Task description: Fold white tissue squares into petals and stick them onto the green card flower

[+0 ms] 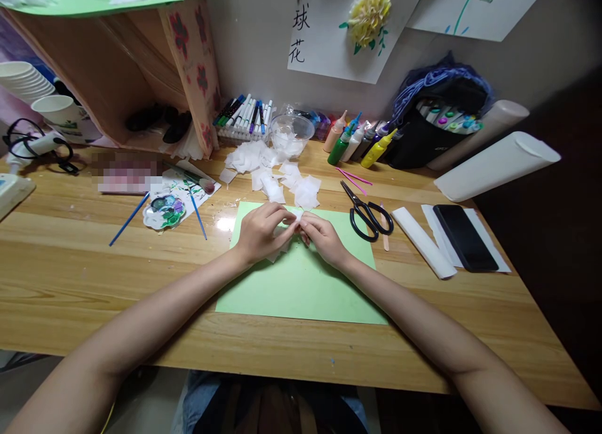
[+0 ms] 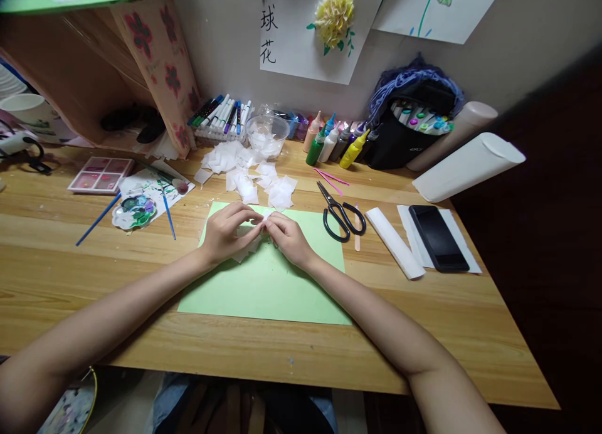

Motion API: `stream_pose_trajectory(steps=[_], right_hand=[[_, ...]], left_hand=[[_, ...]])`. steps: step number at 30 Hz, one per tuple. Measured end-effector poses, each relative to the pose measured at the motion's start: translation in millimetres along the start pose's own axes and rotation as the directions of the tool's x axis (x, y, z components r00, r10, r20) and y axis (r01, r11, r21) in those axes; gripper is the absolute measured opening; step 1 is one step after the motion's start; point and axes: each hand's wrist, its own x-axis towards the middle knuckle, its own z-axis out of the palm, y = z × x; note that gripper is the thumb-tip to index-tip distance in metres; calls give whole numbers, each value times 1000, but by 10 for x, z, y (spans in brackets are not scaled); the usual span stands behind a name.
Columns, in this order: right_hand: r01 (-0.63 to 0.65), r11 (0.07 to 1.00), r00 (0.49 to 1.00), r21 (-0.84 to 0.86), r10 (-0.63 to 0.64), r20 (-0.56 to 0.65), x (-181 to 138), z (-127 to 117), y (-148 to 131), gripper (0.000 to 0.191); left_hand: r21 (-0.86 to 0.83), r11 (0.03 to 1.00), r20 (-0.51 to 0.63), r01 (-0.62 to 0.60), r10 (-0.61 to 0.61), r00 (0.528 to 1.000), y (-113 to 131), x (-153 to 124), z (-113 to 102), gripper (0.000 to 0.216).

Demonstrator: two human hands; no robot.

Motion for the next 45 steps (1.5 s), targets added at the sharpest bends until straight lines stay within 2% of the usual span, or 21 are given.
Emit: stream_pose_trajectory(steps=[10,28,36,45], right_hand=[[-40,999,999,37,40,16,-4,4,7,41],[-34,999,999,-10,34,15,6,-2,13,36],[-80,996,996,35,81,-25,14,1,-15,34],[-83,997,996,4,83,-39,11,1,0,39]], left_hand=[[-75,992,47,101,-98,994,1,9,7,11],[-102,989,55,109,-103,993,-16,-2,17,11],[-104,993,56,57,-52,997,-2,6,-4,13],[-16,1000,17,-7,7,1000,-20,-18,19,10]])
